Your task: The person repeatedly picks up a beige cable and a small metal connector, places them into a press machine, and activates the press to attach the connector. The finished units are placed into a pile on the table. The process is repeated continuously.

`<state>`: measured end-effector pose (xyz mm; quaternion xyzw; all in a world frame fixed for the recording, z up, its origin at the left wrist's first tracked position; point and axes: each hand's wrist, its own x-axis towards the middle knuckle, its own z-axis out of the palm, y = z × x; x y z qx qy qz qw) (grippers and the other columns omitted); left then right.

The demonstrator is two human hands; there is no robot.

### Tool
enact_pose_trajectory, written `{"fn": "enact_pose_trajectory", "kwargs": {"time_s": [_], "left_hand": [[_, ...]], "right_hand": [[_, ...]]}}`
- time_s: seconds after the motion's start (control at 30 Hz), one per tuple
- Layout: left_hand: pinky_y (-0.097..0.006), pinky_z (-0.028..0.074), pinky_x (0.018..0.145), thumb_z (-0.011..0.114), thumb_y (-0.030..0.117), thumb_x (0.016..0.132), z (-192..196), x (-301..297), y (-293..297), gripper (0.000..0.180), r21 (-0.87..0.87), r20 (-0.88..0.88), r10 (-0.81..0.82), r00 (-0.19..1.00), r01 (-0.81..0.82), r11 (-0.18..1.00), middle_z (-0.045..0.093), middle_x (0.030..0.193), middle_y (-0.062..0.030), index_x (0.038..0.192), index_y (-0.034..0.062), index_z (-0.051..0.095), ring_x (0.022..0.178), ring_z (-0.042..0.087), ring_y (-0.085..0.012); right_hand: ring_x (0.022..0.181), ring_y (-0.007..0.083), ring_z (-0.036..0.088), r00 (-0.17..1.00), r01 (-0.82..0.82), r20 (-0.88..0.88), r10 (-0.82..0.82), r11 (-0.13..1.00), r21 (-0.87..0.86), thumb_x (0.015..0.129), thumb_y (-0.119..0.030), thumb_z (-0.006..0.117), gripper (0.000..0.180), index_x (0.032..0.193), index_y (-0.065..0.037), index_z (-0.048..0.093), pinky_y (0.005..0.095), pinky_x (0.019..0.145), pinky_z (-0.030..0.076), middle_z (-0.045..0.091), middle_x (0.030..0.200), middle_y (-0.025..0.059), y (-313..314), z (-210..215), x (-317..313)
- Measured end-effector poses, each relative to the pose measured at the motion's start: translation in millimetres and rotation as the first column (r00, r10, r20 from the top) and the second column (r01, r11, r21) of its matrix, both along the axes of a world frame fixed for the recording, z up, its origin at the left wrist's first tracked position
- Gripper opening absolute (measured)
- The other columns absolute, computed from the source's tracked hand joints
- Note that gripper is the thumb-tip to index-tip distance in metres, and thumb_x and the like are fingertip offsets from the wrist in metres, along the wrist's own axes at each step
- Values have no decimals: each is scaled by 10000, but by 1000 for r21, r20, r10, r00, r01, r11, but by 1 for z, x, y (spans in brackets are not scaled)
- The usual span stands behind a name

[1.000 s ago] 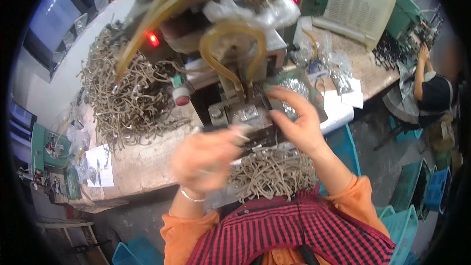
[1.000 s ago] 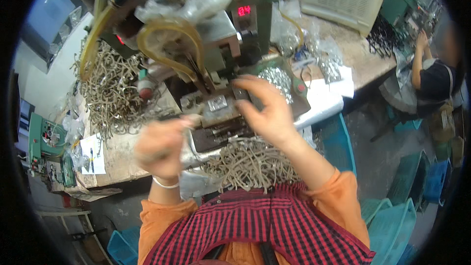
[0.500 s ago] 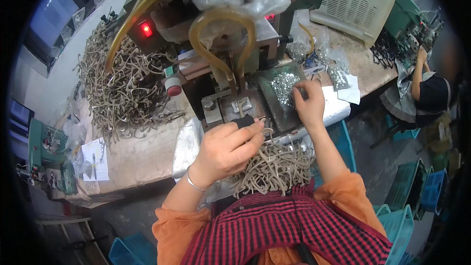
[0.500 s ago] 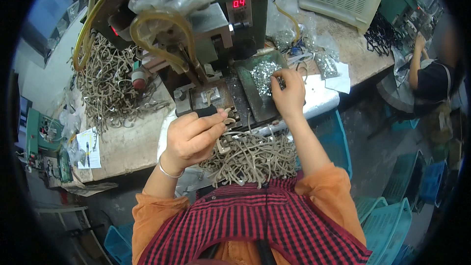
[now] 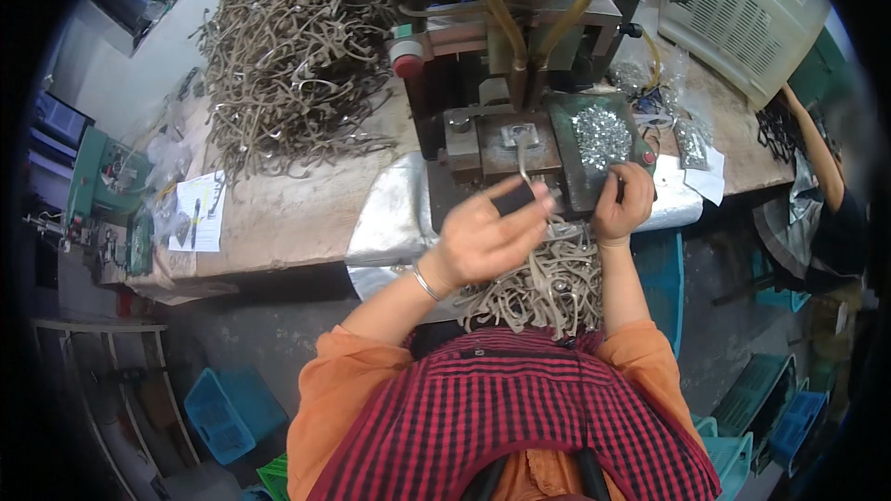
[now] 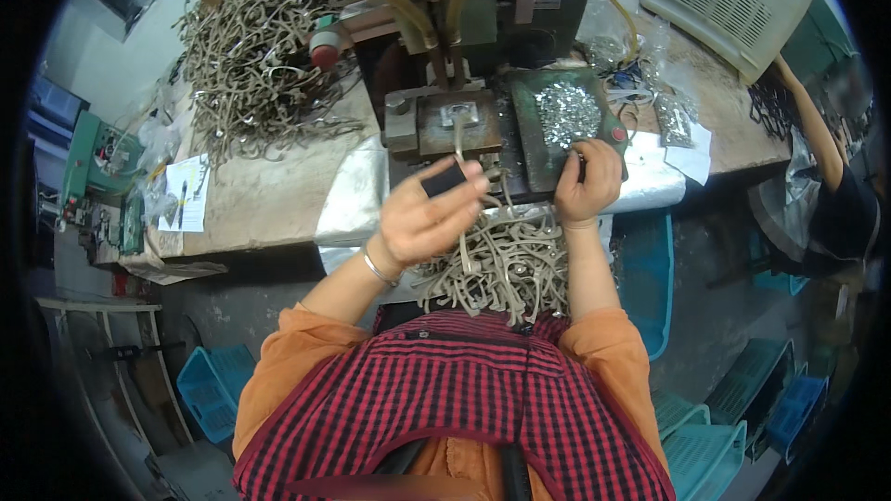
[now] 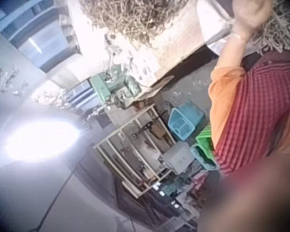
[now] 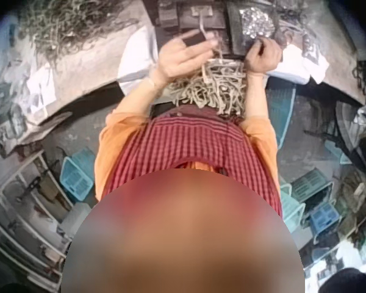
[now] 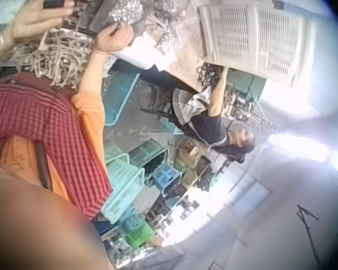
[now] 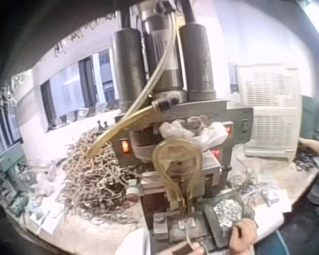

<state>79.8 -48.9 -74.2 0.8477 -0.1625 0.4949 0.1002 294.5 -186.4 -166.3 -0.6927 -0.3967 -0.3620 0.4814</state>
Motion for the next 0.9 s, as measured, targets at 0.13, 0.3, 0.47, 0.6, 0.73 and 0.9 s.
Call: {"fn": "enact_pose_trajectory", "kwargs": {"time_s": [0.13, 0.3, 0.47, 0.6, 0.73, 0.9], "left_hand": [[-548, 453, 1122, 641, 92, 883, 24, -40, -48, 371, 27, -426, -62, 903, 81, 996, 658, 1322, -107, 1253, 102, 655, 891, 662, -245], [-434, 452, 826, 691, 61, 761, 25, -79, 82, 214, 196, -332, 770, 545, -759, 621, 657, 1058, -112, 969, 59, 745, 925, 561, -304], [-449, 440, 967, 669, 58, 761, -71, -83, 185, 93, 377, -361, 878, 315, -811, 446, 674, 1109, -127, 805, 57, 751, 1061, 575, -341], [-375, 546, 809, 711, 87, 885, -62, -68, 171, 88, -338, -332, 763, 554, -825, 452, 745, 947, -107, 918, 27, 766, 836, 686, -305], [-297, 423, 550, 615, 227, 1038, -68, -54, 189, 281, -637, -303, 757, 579, -714, 290, 573, 636, -41, 873, 10, 681, 577, 535, -132], [-259, 460, 593, 583, 251, 1056, -51, -71, 139, 193, -963, -206, 330, 921, -130, -236, 587, 768, -7, 1067, 64, 625, 674, 577, -124]], "right_hand": [[905, 336, 668, 979, -137, -164, 122, 987, -86, 834, 23, 696, 122, 945, -25, 711, 406, 840, 524, 704, 954, 138, -7, 20, -2], [792, 127, 653, 764, -251, -628, 147, 965, -80, 920, -30, 683, 89, 998, 8, 707, 273, 739, 512, 716, 889, 73, -37, 47, 16], [831, 132, 674, 657, -354, -722, 217, 934, -41, 915, -47, 689, 118, 1017, 9, 708, 262, 781, 517, 720, 885, 51, -3, 58, 19], [960, 143, 660, 246, -63, -788, 564, 821, 568, 929, -5, 686, 155, 1080, 15, 715, 273, 870, 515, 718, 1017, 67, -11, 29, 38], [947, 132, 666, 383, -54, -790, 478, 866, 497, 940, -23, 709, 186, 1125, 0, 723, 250, 889, 510, 728, 1022, 50, 36, 24, 28], [963, 125, 664, 429, -204, -755, 496, 867, 454, 954, -18, 693, 189, 1137, 18, 723, 243, 894, 499, 730, 1047, 60, 31, 50, 14]]}}
